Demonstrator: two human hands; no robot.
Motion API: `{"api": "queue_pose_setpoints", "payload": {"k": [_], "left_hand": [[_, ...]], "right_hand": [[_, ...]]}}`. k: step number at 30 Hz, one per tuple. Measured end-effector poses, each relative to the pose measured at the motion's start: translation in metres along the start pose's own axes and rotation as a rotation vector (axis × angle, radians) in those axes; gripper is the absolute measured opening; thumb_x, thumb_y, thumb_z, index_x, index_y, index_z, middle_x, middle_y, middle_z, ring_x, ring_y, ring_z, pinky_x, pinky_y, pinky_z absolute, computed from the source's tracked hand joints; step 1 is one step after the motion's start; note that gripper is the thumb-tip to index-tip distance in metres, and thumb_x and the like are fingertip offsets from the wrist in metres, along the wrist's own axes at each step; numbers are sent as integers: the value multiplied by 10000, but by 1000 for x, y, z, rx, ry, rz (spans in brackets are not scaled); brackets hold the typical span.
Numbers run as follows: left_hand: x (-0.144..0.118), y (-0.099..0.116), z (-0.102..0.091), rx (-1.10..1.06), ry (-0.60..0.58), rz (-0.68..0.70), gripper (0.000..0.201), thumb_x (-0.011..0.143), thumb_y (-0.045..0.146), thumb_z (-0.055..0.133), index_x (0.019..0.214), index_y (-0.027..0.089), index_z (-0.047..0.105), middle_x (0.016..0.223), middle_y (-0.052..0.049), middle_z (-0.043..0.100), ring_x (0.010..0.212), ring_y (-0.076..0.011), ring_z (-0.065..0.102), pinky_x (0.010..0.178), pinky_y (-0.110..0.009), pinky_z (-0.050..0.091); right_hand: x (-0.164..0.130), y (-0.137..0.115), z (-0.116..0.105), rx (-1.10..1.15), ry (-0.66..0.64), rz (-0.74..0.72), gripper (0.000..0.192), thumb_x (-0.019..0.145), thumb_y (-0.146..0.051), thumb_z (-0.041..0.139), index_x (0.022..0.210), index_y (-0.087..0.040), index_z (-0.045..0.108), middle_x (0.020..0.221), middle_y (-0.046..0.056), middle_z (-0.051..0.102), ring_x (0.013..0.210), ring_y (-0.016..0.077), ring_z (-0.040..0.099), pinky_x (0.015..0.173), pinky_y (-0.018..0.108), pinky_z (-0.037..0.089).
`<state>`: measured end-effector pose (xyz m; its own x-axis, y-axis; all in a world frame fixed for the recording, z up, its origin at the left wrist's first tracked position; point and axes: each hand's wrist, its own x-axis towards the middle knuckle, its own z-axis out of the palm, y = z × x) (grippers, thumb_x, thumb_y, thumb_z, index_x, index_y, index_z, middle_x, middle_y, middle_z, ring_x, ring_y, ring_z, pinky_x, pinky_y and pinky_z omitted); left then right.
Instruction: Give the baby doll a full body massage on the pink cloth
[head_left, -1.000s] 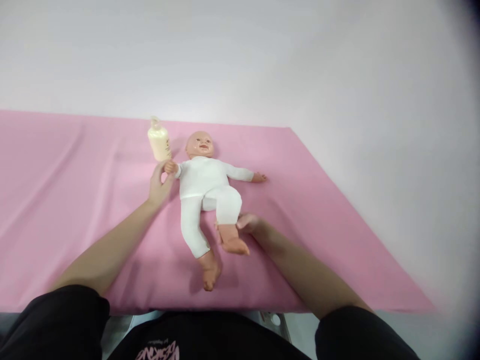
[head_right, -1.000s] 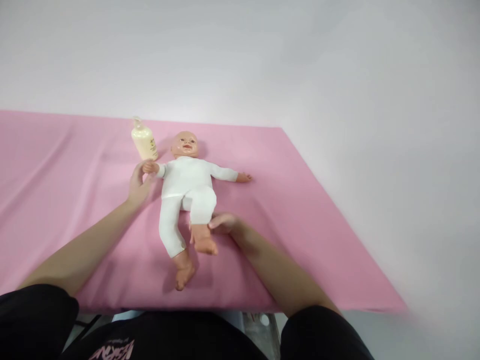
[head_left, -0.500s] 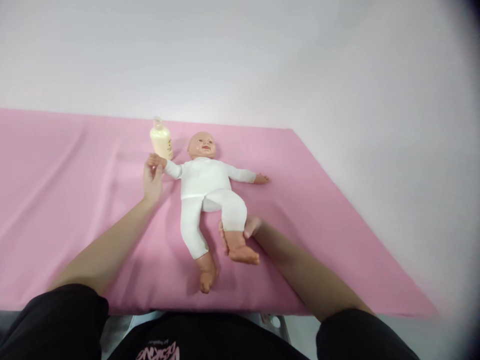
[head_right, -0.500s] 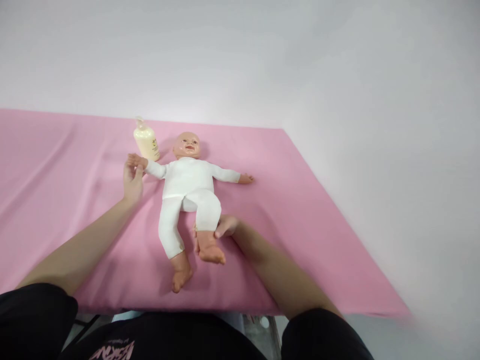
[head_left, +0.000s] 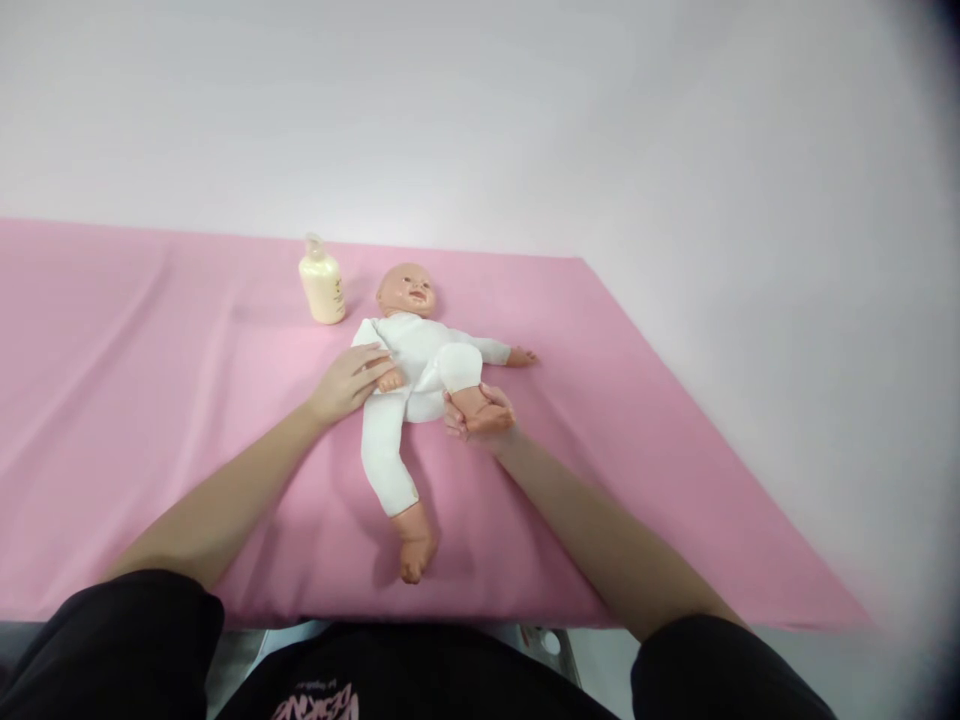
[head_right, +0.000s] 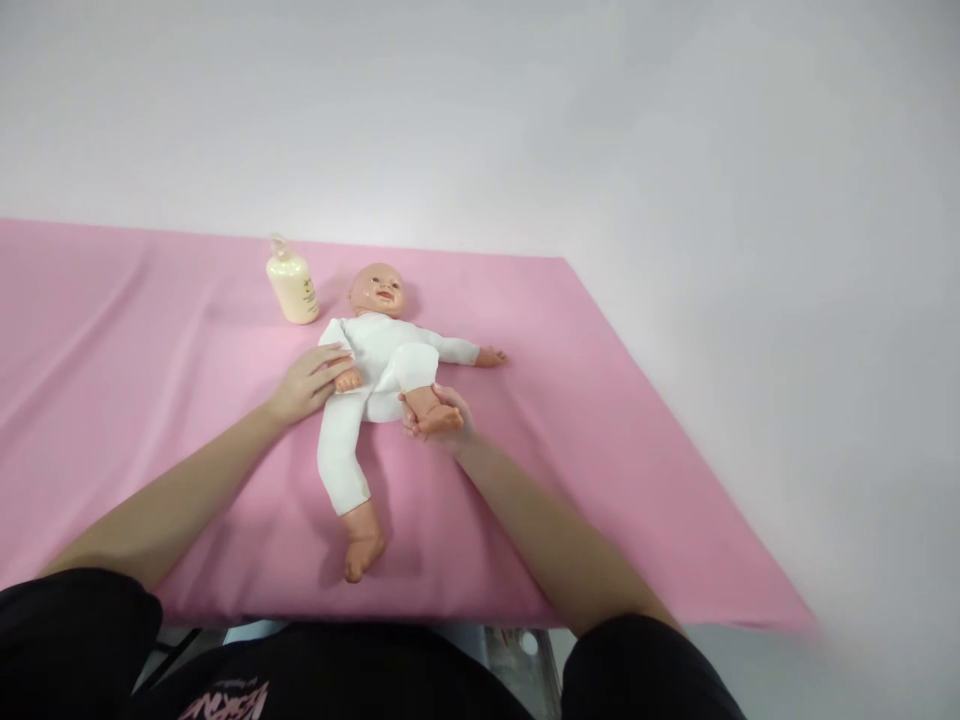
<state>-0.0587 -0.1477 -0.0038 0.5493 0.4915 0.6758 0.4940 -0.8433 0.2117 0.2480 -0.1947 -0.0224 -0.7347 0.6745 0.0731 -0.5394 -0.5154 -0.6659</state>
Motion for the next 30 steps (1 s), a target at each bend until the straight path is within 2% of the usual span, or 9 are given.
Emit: {"api": "queue_pose_setpoints", "payload": {"k": [3, 8, 13, 16, 18, 22, 24, 27, 30], "left_hand": [[-1, -3, 0, -98, 161, -228, 394, 1025, 419, 497, 1328, 201, 624, 1329, -146, 662, 1281, -271, 615, 1132, -486, 483], [-3, -31, 1, -383, 648, -649, 508, 962, 613, 560, 1291, 226, 553, 1316, -126, 625, 1264, -240, 617, 1108, -414, 498], [-7, -51, -3, -500, 822, -837, 525, 940, 681, 541, 1261, 266, 515, 1381, -131, 575, 1262, -235, 625, 1004, -381, 566], [-6, -39, -4, -397, 752, -705, 515, 955, 674, 524, 1243, 248, 540, 1337, -126, 607, 1265, -230, 617, 1076, -390, 525], [-5, -26, -4, -296, 627, -564, 500, 983, 629, 507, 1274, 226, 557, 1305, -132, 635, 1252, -237, 623, 1116, -411, 494], [-1, -4, -3, -125, 148, -136, 377, 1023, 436, 509, 1310, 221, 622, 1304, -143, 679, 1277, -268, 621, 1120, -464, 484], [1, 0, -2, -58, -11, 35, 331, 1023, 343, 509, 1304, 243, 653, 1305, -135, 694, 1321, -275, 597, 1114, -485, 482], [3, 1, -1, 1, -66, 83, 336, 1026, 287, 494, 1314, 271, 665, 1294, -124, 705, 1343, -273, 582, 1095, -507, 487], [2, 1, -1, -18, -67, 38, 341, 1027, 302, 485, 1313, 268, 667, 1300, -126, 701, 1341, -270, 584, 1106, -514, 483]], "right_hand": [[-10, 5, -1, -56, -217, 107, 563, 770, -574, 733, 1104, -146, 586, 807, 32, 711, 691, 178, 685, 667, 291, 529], [-6, 5, 9, -242, -656, 531, 596, 717, -353, 880, 1173, -126, 569, 1020, 162, 780, 964, 287, 763, 796, 361, 597], [7, -3, 22, -521, -723, 698, 550, 692, -198, 909, 1130, -142, 581, 1101, 137, 770, 1102, 263, 734, 936, 325, 568], [4, 0, 15, -399, -794, 693, 623, 661, -192, 927, 1161, -146, 558, 1057, 153, 777, 1046, 282, 751, 913, 382, 575], [-2, 5, 7, -238, -715, 581, 632, 666, -273, 925, 1163, -128, 563, 990, 166, 782, 952, 290, 766, 844, 396, 585], [-7, 7, -4, 12, -363, 186, 587, 751, -557, 790, 1105, -125, 611, 861, 87, 764, 740, 192, 725, 705, 297, 560], [-2, 3, -2, 44, -128, 60, 527, 807, -580, 694, 1051, -117, 636, 751, 31, 711, 619, 134, 644, 650, 261, 521], [7, -3, 3, 44, 148, 8, 481, 883, -560, 531, 945, -101, 657, 614, -4, 606, 500, 113, 518, 573, 270, 467], [9, -4, 3, -8, 200, 37, 495, 925, -559, 430, 928, -116, 650, 592, -6, 580, 488, 126, 505, 563, 290, 457]]}}
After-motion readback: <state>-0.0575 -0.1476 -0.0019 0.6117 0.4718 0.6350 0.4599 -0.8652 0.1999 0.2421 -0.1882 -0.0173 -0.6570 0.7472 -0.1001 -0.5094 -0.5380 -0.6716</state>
